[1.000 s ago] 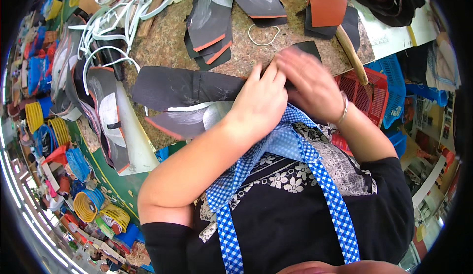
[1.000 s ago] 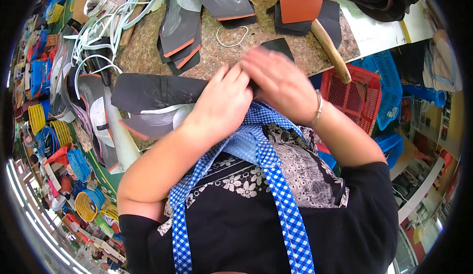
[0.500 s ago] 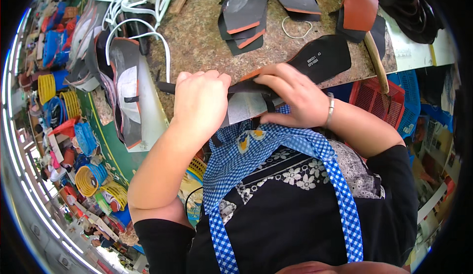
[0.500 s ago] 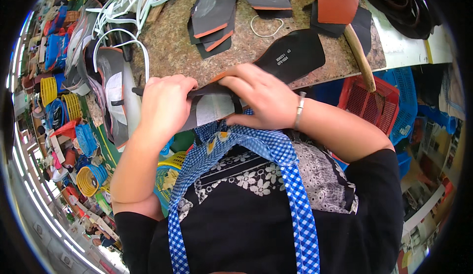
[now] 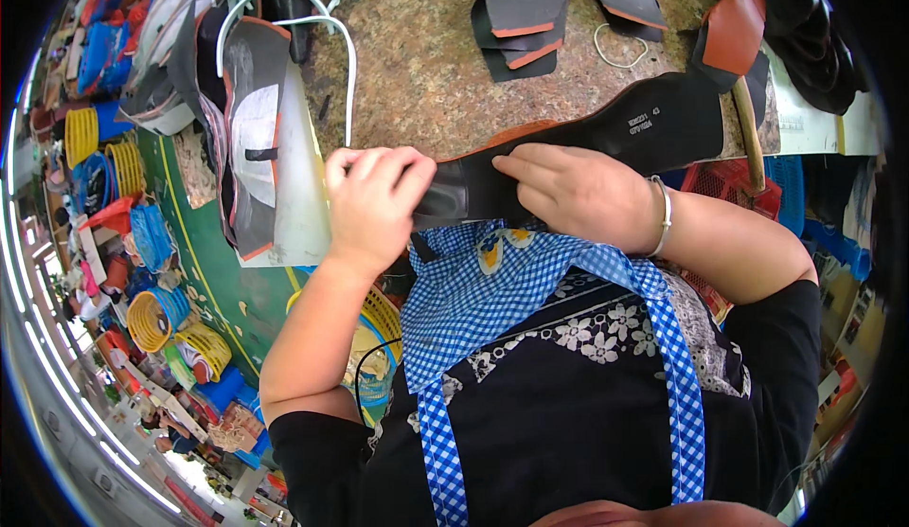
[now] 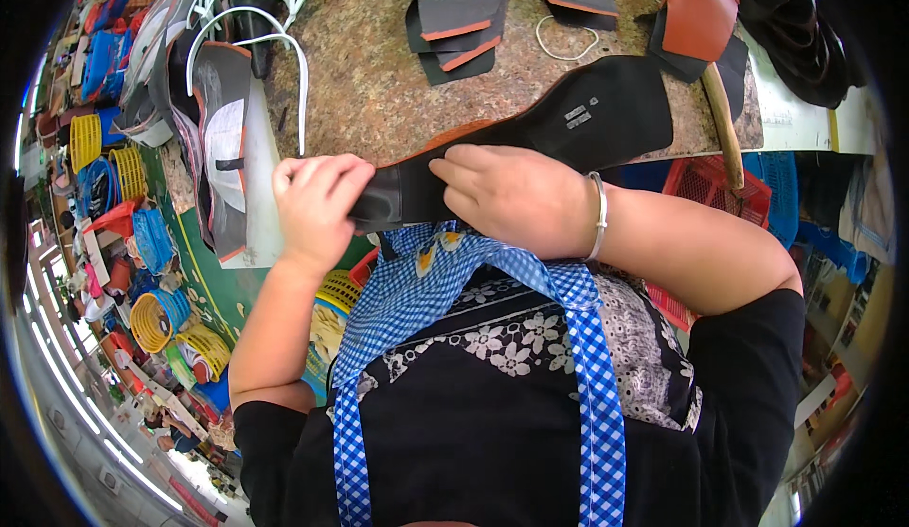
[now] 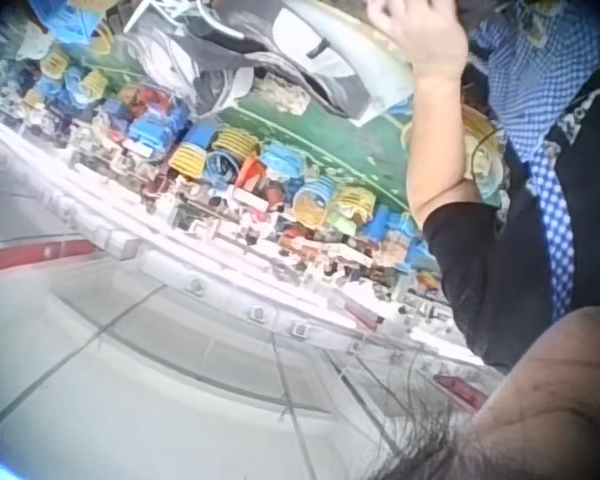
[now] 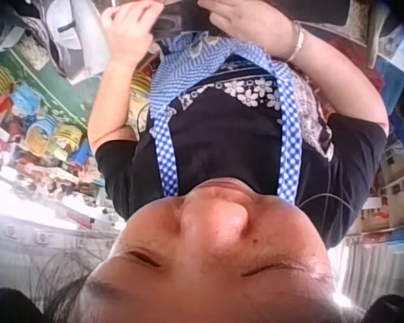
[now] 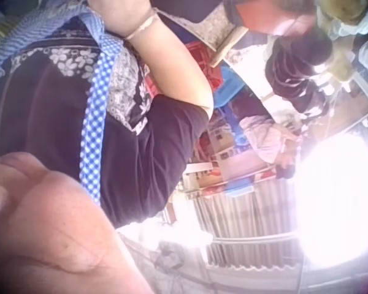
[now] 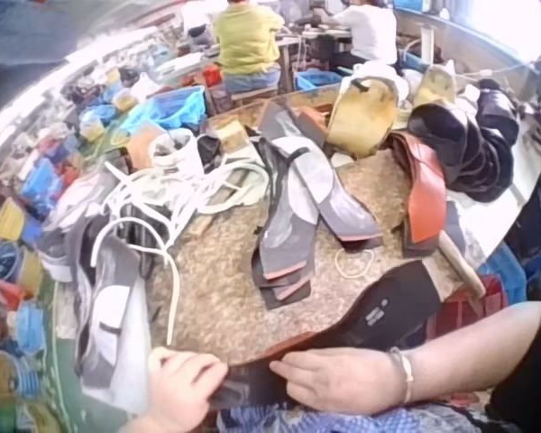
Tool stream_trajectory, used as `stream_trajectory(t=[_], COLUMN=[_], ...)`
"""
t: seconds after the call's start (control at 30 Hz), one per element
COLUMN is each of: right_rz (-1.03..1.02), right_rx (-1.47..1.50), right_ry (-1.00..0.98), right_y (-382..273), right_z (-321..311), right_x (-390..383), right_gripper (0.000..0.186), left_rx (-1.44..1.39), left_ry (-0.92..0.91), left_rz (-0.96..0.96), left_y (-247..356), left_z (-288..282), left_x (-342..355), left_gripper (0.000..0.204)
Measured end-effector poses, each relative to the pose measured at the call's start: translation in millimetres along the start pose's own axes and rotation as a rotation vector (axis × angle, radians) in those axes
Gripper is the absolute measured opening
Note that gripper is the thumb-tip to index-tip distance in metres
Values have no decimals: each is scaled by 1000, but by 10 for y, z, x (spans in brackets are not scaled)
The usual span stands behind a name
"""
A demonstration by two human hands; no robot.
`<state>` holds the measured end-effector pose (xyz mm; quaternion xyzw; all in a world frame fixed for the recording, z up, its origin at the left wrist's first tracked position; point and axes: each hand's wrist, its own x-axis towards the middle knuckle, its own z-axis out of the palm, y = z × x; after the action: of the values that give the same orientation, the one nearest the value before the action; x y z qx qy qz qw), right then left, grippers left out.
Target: Hammering, gluing, and assembling leather shoe components at a workbench in a workshop.
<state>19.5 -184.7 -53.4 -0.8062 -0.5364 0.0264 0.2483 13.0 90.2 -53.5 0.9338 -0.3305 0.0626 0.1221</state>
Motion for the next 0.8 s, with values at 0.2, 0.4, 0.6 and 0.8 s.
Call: stream_trajectory(t=[0.2,0.4,0.6,0.8], right_rz=[322,97,-4,4], right_rx=[269,155,-149,-429], right_ry=[250,222,121,-37], right_y=[-151,-61,-101,-175], right_z=[379,455,401,646], right_x=[375,250,288,623], right_gripper=[45,39,52,59], left_rx=[-199,-317,-4,-61], left_ry=[-28,83,13,89], left_rz=[-194,-70,221,146], left_y=[-71,-267,-298,-269], left_z=[27,148,-24,-29], left_x=[8,-200,-362,-631], left_gripper=[40,29,25,30])
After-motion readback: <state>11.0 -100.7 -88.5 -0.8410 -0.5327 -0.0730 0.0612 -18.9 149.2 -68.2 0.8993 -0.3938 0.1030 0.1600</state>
